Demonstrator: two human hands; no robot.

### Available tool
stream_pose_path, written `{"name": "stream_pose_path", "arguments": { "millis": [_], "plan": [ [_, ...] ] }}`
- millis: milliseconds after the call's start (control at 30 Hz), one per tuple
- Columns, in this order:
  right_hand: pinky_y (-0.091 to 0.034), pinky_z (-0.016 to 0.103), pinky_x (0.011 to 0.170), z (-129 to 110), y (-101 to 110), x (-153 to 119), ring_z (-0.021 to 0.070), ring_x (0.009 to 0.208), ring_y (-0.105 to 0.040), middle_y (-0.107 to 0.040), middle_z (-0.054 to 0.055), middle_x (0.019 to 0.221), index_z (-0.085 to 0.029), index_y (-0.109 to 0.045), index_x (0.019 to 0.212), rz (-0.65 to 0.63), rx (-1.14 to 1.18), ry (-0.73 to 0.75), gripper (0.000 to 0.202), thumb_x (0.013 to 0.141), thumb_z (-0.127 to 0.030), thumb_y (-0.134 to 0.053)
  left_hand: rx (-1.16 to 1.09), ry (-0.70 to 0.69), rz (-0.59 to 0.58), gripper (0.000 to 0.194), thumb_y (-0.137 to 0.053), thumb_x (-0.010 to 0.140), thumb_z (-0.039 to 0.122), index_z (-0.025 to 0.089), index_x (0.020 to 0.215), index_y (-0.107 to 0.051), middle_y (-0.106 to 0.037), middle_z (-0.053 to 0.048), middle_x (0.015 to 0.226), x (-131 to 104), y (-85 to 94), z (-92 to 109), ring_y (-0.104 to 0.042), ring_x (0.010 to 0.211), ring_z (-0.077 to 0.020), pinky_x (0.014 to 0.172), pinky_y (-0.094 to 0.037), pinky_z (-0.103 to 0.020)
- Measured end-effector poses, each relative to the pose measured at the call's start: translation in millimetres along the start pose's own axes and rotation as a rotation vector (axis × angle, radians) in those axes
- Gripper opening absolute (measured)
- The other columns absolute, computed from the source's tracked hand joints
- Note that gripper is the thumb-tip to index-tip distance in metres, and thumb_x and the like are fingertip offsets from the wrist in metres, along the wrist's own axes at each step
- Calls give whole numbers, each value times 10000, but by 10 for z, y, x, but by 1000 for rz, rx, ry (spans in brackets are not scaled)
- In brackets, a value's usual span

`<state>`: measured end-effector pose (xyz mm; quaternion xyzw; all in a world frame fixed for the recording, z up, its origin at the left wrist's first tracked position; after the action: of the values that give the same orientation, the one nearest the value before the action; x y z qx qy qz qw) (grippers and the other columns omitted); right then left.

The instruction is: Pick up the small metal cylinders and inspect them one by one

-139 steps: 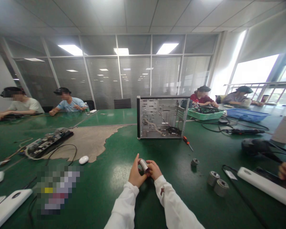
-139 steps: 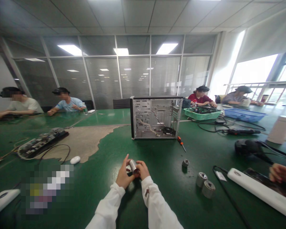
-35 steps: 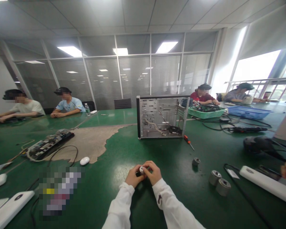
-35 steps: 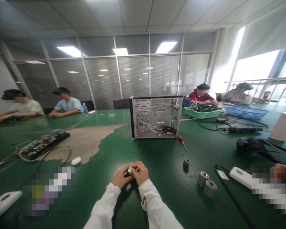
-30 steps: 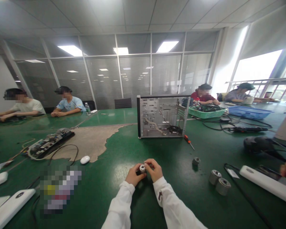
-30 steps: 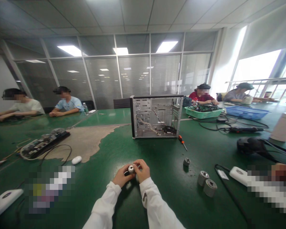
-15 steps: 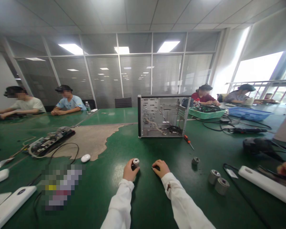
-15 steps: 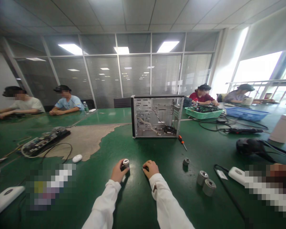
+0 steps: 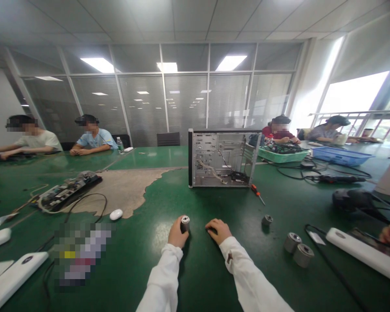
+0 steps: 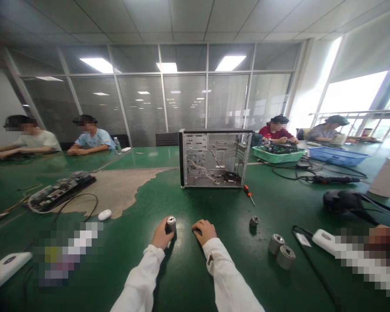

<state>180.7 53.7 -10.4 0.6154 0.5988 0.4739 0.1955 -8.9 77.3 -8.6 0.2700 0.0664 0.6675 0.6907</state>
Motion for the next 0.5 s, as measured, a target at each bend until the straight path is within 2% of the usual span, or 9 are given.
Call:
{"name": "stream_pose_path", "arguments": {
  "millis": [300,500],
  "plan": [
    [-354,260,702,-72,-40,-5,152,824,-496,-567,34,848,-236,-590,812,0,-76,75,211,731,-149,-415,44,5,13,509,-518,533,12,159,1019,-476,-546,-72,1014,-11,10,1,-481,979,-200,868,-325,-319],
    [-356,246,677,-177,-62,18,151,797,-495,-552,54,843,-215,-601,793,23,-162,141,258,712,-79,-397,19,10,22,491,-530,530,13,175,992,-495,-560,-54,991,-13,14,13,-480,982,-198,856,-335,-315]
  ]
}}
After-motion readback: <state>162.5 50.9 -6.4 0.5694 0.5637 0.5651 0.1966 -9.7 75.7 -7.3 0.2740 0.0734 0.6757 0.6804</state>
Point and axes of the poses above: each hand's wrist, its own x-axis towards the middle knuckle, its own y-axis out of the back of the hand, z = x × y, the point moved 5 cm from there along x, towards the middle knuckle
